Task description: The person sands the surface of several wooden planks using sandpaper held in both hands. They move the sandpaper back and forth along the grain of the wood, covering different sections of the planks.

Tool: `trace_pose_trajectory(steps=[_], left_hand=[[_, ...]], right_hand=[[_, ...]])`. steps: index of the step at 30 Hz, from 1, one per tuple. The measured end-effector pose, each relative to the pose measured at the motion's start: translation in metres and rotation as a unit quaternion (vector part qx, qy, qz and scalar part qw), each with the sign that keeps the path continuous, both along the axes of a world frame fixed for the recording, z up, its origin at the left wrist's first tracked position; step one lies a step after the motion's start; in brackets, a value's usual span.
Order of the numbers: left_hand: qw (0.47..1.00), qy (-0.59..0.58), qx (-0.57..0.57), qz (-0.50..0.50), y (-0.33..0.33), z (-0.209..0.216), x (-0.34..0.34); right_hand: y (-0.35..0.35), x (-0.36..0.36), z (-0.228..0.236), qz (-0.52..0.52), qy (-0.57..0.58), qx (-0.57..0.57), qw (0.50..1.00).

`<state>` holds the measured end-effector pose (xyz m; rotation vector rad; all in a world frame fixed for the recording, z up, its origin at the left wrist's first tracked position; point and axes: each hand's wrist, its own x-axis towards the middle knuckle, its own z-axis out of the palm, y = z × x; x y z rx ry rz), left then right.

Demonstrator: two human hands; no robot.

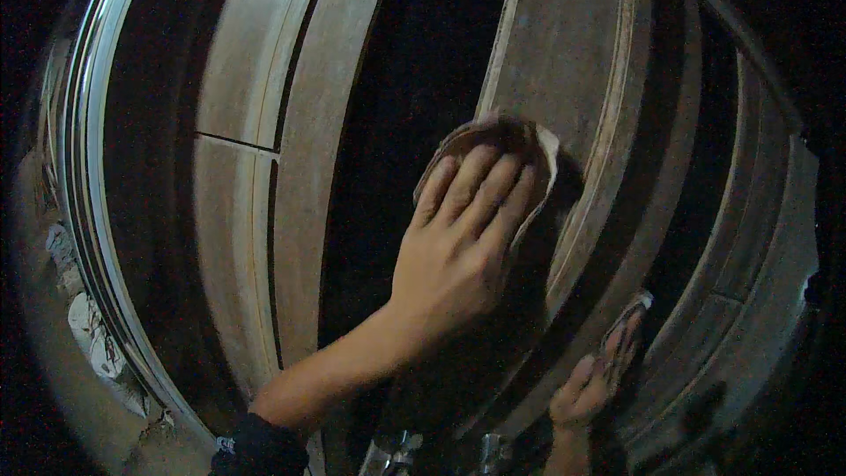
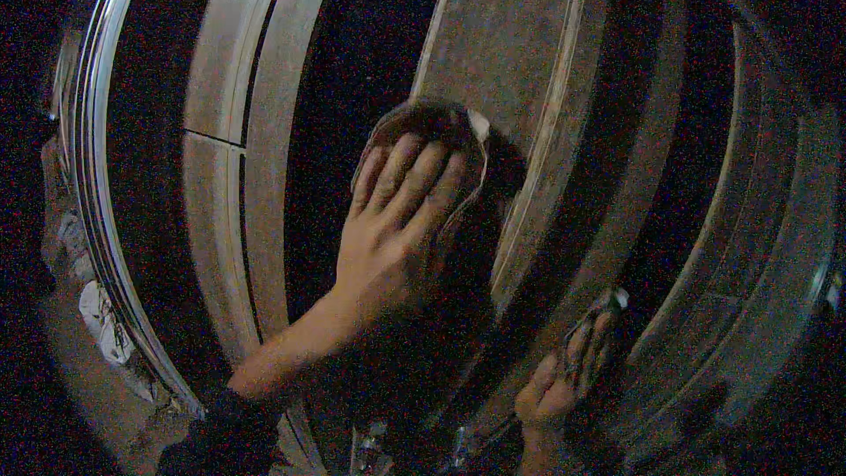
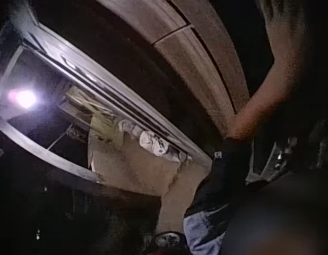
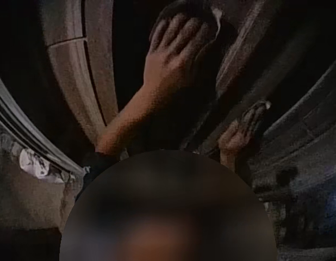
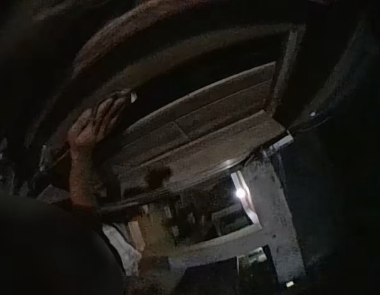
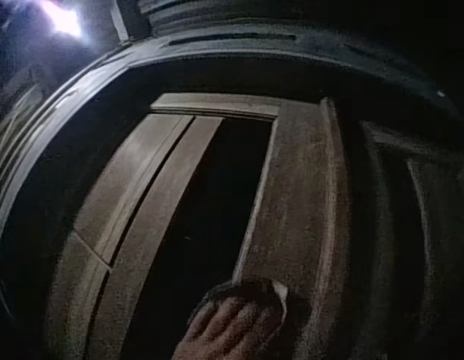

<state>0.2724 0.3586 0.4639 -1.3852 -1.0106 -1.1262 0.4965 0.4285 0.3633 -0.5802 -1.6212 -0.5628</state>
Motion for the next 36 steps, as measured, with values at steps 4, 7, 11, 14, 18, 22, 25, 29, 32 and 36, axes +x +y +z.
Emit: trace_pose_trajectory(steps=[4,7,11,14,18,22,25,29,32,36], left_hand=[[0.990,0.017,-0.117,-0.079,-0.023,-0.085,0.003],[0.985,0.035,-0.165,-0.026,-0.031,-0.123,-0.001],[0.975,0.050,-0.217,-0.021,-0.040,-0.132,-0.009],[0.975,0.038,-0.206,-0.071,-0.047,-0.126,-0.015],[0.980,0.033,-0.180,-0.083,-0.040,-0.129,-0.007],[0.972,0.047,-0.221,-0.068,-0.020,-0.134,0.005],[0.971,0.053,-0.205,-0.108,-0.014,-0.135,0.003],[0.963,0.055,-0.217,-0.152,-0.020,-0.137,-0.005],[0.956,0.048,-0.246,-0.154,-0.026,-0.142,-0.009],[0.955,0.037,-0.241,-0.172,-0.022,-0.148,-0.010]], right_hand=[[-0.039,-0.010,0.077,-0.055,-0.090,0.110,0.988],[-0.063,-0.049,0.113,-0.128,-0.199,0.123,0.964],[-0.072,-0.097,0.142,-0.117,-0.229,0.152,0.954],[-0.063,-0.115,0.165,-0.112,-0.184,0.190,0.958],[-0.033,-0.134,0.233,-0.124,-0.089,0.299,0.942],[-0.009,-0.142,0.334,-0.056,-0.026,0.320,0.946],[-0.009,-0.136,0.342,-0.113,-0.052,0.042,0.991],[-0.031,-0.133,0.231,-0.113,-0.085,0.219,0.965],[-0.053,-0.124,0.136,-0.106,-0.113,0.148,0.977],[-0.036,-0.131,0.160,-0.089,-0.096,0.148,0.980]])
